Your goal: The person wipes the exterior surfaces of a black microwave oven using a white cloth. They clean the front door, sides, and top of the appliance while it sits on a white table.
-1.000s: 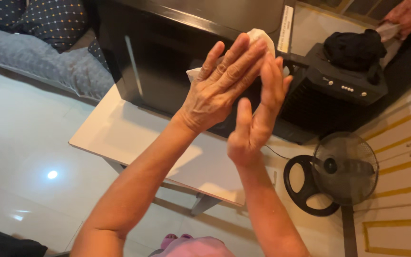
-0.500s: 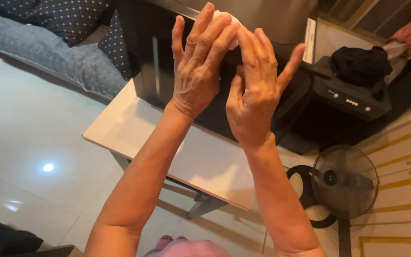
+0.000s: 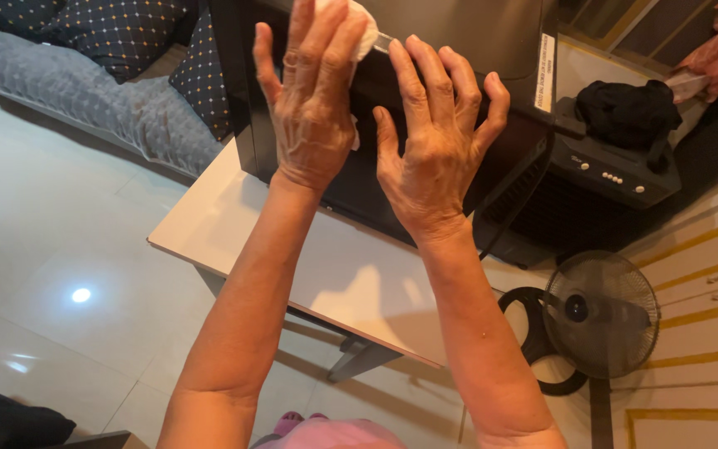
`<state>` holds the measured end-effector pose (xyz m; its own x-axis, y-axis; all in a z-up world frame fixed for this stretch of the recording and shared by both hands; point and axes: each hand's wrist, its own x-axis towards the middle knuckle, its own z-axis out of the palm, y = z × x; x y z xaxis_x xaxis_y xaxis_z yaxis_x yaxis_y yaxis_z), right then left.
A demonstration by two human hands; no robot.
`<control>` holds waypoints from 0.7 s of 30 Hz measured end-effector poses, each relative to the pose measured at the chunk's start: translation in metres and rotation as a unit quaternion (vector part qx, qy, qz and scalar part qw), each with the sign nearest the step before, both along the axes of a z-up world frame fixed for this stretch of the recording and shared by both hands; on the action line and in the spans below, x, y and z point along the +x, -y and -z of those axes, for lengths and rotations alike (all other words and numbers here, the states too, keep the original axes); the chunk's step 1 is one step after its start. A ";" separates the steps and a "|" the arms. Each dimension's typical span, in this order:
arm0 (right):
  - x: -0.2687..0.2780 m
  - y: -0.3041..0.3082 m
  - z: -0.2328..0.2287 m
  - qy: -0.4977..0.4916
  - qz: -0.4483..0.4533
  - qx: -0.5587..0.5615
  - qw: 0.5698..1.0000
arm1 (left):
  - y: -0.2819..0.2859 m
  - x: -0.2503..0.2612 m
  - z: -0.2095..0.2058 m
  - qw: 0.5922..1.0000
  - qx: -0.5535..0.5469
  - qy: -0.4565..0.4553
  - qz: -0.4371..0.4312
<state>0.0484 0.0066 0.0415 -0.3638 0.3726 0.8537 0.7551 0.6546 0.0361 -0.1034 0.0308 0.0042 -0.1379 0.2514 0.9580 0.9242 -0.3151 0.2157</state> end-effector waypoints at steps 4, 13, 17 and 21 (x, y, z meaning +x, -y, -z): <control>0.001 -0.001 0.002 0.000 0.001 0.001 1.000 | -0.002 -0.006 0.004 1.000 -0.002 0.019 -0.007; 0.000 -0.002 0.003 -0.004 0.003 0.002 1.000 | -0.015 -0.024 0.017 0.995 -0.023 0.078 -0.054; -0.001 -0.002 0.003 -0.007 0.001 0.003 1.000 | -0.016 -0.025 0.024 0.990 -0.052 0.114 -0.067; -0.001 -0.002 0.003 -0.011 -0.003 0.004 1.000 | -0.015 -0.029 0.032 0.983 -0.054 0.161 -0.063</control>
<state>0.0478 0.0089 0.0382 -0.3477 0.3629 0.8645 0.7516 0.6591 0.0257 -0.1328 0.0462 -0.0278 -0.4658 0.3118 0.8281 0.8329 -0.1616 0.5293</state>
